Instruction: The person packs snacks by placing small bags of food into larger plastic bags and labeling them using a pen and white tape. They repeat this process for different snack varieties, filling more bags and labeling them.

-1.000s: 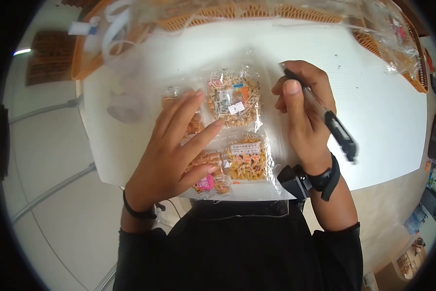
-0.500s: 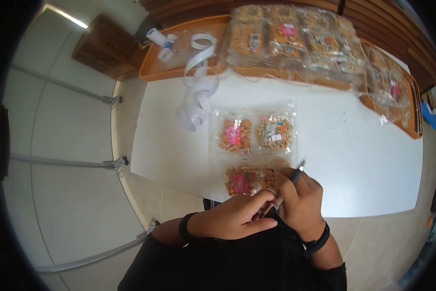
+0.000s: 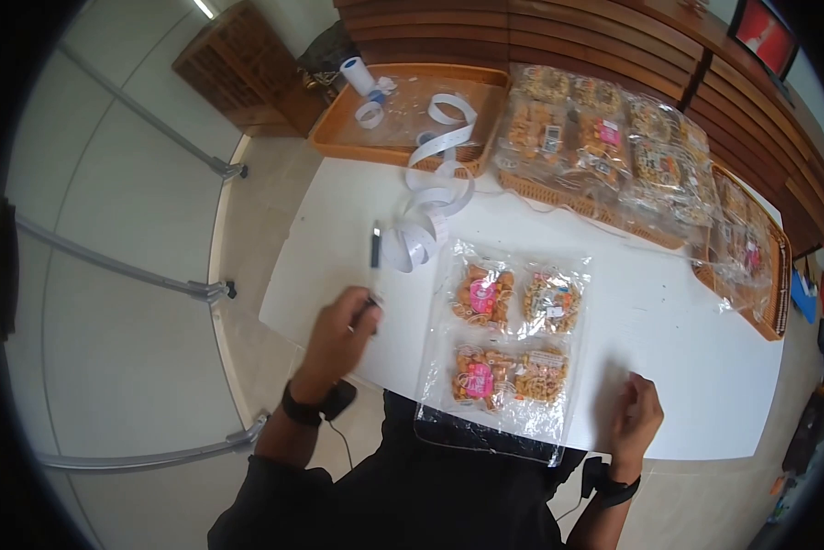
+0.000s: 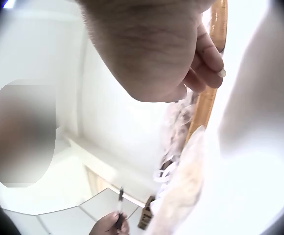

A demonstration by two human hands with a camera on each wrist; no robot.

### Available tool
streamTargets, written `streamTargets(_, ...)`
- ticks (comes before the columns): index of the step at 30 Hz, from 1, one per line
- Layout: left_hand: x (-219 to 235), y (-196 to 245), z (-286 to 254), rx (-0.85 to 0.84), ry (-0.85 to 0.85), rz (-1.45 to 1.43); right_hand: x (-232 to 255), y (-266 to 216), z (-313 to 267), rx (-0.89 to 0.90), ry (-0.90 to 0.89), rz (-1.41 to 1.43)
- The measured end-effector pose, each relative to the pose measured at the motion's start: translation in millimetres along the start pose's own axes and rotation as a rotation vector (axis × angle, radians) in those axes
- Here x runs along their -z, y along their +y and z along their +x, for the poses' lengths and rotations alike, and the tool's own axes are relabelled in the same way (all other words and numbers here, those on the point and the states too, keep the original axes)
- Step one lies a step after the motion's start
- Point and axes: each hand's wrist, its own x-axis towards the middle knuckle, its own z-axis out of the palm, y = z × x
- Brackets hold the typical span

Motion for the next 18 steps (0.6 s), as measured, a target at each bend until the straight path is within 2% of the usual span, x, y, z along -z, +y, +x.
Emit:
streamTargets(1, 11.1, -13.8, 6.0, 0.054, 0.03, 0.04, 0.7, 13.1, 2.2, 0.1, 0.003, -0.078)
streamTargets(4, 31.7, -54.0, 21.9, 0.116, 0.068, 0.189, -3.5, 21.3, -1.2, -0.064, 0.029, 0.015)
streamTargets(6, 34.5, -73.7, 27.2, 0.068, 0.077, 0.363, -9.6, 11.6, 3.6, -0.043, 0.034, -0.075)
streamTargets(9, 35.3, -77.0, 39.1, 0.073, 0.061, 0.478, -17.6, 6.6, 9.0, -0.001, 0.075, -0.224)
streamTargets(18, 23.4, -77.9, 64.2, -0.027, 0.146, 0.723, -14.0, 6.6, 12.8, -0.066, 0.068, -0.123)
